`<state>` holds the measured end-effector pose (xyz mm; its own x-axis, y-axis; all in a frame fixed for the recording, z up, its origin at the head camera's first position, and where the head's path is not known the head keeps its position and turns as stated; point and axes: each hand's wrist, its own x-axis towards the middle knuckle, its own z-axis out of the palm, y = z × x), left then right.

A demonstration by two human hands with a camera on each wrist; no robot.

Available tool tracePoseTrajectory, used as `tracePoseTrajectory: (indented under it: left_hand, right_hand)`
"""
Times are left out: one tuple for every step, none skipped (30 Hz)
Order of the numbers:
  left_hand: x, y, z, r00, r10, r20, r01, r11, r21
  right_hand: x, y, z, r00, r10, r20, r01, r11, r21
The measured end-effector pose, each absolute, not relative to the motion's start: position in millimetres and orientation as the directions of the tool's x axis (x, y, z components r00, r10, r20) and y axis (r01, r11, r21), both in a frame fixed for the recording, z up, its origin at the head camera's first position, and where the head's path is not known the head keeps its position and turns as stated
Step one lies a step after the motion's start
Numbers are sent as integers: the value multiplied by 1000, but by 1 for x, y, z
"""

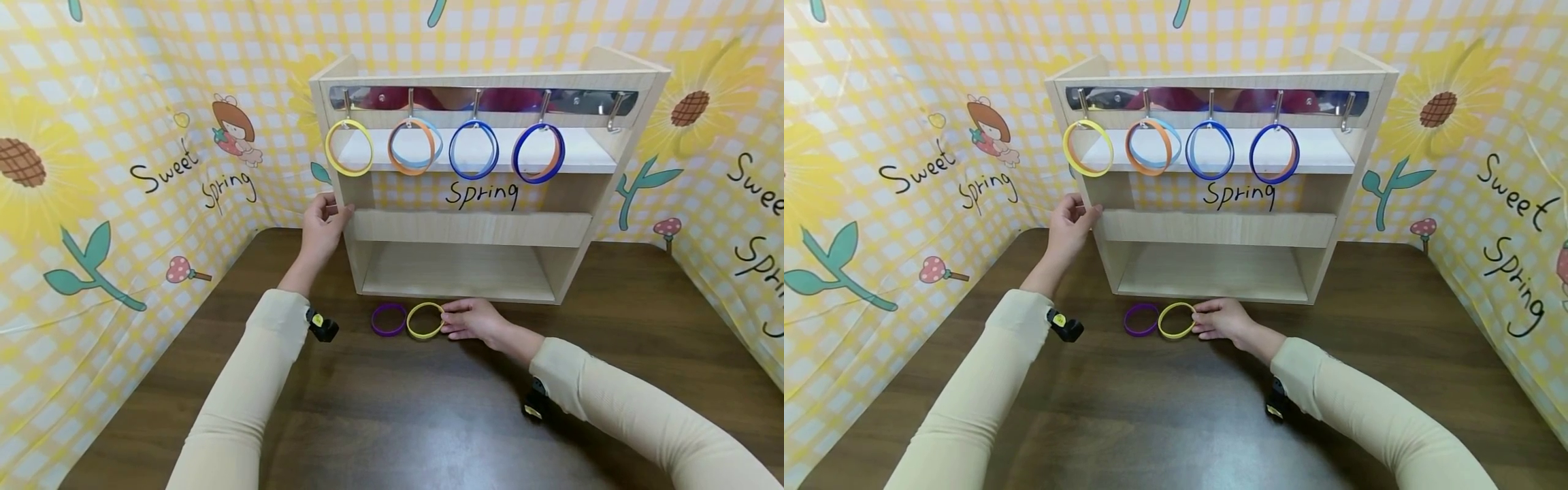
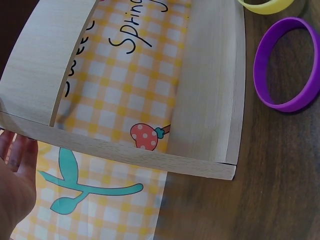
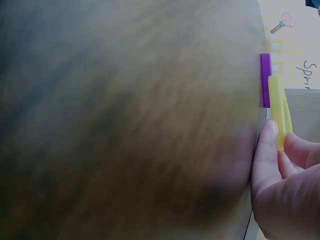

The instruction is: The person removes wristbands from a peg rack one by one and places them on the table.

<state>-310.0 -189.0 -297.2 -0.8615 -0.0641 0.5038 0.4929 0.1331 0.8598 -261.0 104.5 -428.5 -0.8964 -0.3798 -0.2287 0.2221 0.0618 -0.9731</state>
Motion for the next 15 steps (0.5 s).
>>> tracePoseTrajectory:
  left_hand:
    - [-310,-189,-297,-861,-62,504,494,131,860]
    - [-310,-189,-297,-861,-62,504,494,131,860]
    - [-310,-189,-297,-861,-62,505,494,131,859]
    - [-310,-189,-297,-861,-63,504,494,129,860]
    - [-310,-189,-297,-861,-64,504,494,129,860]
    - [-310,-188,-297,-862,-64,503,493,128,860]
    - [-310,-188,-297,-862,-66,502,492,128,861]
    - [-311,-188,-297,-862,-66,502,492,127,861]
    - [-311,-188,-297,-862,-66,502,492,126,861]
    - [-311,-188,-297,-862,-66,502,492,124,862]
    - [-311,-188,-297,-862,-67,502,492,123,862]
    - [-311,-188,-297,-862,-67,502,493,122,862]
    - [-311,-188,-297,-862,-66,503,494,120,861]
    - [-311,-188,-297,-861,-65,505,495,118,861]
    - [-311,-188,-298,-861,-64,505,496,117,860]
  right_hand:
    - [-261,104,-429,-896,-380,-229,222,63,-973]
    - [-261,104,-428,-895,-381,-231,223,65,-973]
    - [-262,104,-428,-895,-382,-232,223,67,-972]
    - [-262,104,-428,-894,-382,-234,224,71,-972]
    - [-262,104,-428,-893,-382,-236,226,72,-971]
    - [-262,104,-428,-893,-382,-240,228,75,-971]
    - [-262,104,-428,-892,-382,-241,228,80,-970]
    - [-262,103,-427,-893,-379,-244,229,84,-970]
    - [-261,103,-427,-893,-376,-245,229,89,-969]
    - [-261,102,-427,-894,-376,-244,225,96,-970]
    - [-261,102,-426,-895,-375,-243,220,104,-970]
    - [-261,101,-426,-897,-371,-242,215,113,-970]
    - [-260,100,-425,-898,-368,-241,210,121,-970]
    - [-260,100,-425,-900,-364,-239,206,129,-970]
    - [-260,99,-425,-902,-360,-238,201,137,-970]
